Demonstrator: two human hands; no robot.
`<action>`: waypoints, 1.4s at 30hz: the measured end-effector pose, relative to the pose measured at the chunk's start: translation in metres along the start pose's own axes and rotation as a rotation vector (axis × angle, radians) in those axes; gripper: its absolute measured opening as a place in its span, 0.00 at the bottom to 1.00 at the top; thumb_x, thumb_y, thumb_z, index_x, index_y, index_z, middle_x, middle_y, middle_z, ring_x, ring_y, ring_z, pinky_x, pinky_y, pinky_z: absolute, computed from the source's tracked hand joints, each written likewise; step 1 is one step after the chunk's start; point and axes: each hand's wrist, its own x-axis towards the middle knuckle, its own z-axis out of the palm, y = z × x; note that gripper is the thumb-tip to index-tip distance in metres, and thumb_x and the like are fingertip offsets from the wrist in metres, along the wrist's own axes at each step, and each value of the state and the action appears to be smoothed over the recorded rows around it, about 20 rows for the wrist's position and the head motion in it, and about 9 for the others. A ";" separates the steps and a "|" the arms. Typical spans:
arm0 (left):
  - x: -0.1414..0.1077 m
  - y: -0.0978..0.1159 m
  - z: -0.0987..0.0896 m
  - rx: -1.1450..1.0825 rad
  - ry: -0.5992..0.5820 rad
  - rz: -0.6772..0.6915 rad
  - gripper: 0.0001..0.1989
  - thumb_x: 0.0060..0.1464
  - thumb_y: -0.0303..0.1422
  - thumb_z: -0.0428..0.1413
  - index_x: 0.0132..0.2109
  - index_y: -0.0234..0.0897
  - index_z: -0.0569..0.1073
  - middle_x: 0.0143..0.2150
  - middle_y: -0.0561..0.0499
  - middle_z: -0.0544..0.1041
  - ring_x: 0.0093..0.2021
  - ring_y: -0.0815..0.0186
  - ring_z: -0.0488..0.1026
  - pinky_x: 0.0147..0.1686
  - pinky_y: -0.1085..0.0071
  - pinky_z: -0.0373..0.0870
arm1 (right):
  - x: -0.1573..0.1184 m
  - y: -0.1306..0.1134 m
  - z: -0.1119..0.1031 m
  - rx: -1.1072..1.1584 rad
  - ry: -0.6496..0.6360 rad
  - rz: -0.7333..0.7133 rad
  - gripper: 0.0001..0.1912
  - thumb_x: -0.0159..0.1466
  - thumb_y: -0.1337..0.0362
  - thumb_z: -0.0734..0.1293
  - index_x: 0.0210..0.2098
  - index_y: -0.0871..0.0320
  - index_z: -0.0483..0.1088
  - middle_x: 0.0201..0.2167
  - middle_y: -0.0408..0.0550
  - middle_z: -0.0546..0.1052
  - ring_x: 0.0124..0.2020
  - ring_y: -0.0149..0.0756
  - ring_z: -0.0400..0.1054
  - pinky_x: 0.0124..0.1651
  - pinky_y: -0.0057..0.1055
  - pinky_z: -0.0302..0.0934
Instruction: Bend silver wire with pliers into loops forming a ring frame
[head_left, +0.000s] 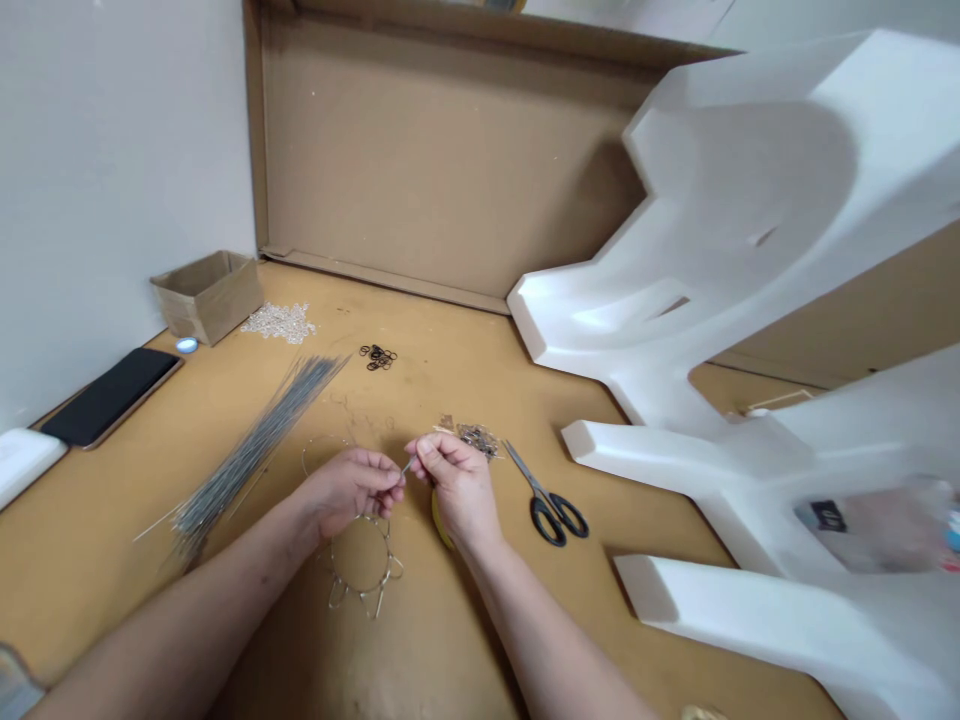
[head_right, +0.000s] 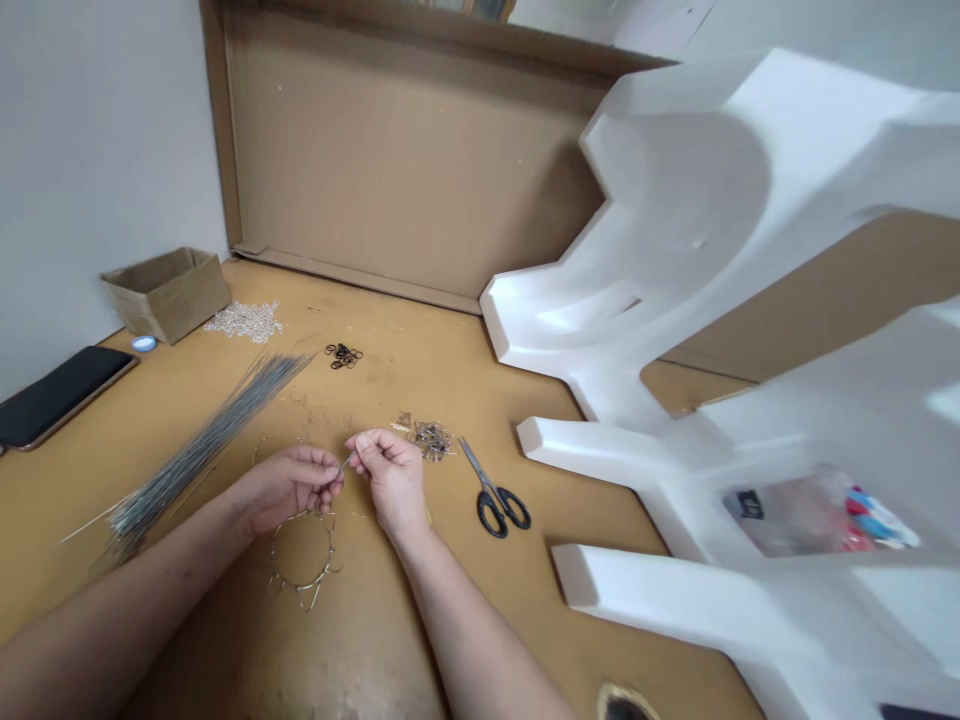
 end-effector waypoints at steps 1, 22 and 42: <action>0.000 0.000 0.000 -0.006 -0.004 -0.001 0.14 0.29 0.34 0.64 0.21 0.30 0.69 0.18 0.52 0.69 0.17 0.76 0.63 0.21 0.76 0.58 | 0.000 0.000 0.001 0.010 0.000 0.001 0.05 0.48 0.64 0.68 0.18 0.59 0.72 0.14 0.41 0.69 0.17 0.24 0.57 0.22 0.24 0.49; 0.003 -0.005 0.009 0.098 0.273 0.179 0.10 0.27 0.34 0.60 0.19 0.33 0.67 0.15 0.55 0.69 0.16 0.76 0.60 0.21 0.75 0.56 | 0.004 0.007 0.002 0.110 -0.040 0.153 0.10 0.43 0.60 0.72 0.20 0.60 0.70 0.15 0.40 0.67 0.16 0.23 0.54 0.21 0.24 0.45; 0.006 0.001 -0.009 0.530 0.467 0.291 0.06 0.35 0.33 0.51 0.18 0.35 0.67 0.14 0.58 0.64 0.18 0.74 0.56 0.21 0.76 0.52 | 0.005 0.025 0.014 -0.077 -0.048 0.121 0.11 0.45 0.58 0.69 0.19 0.59 0.66 0.14 0.37 0.65 0.16 0.24 0.51 0.21 0.25 0.42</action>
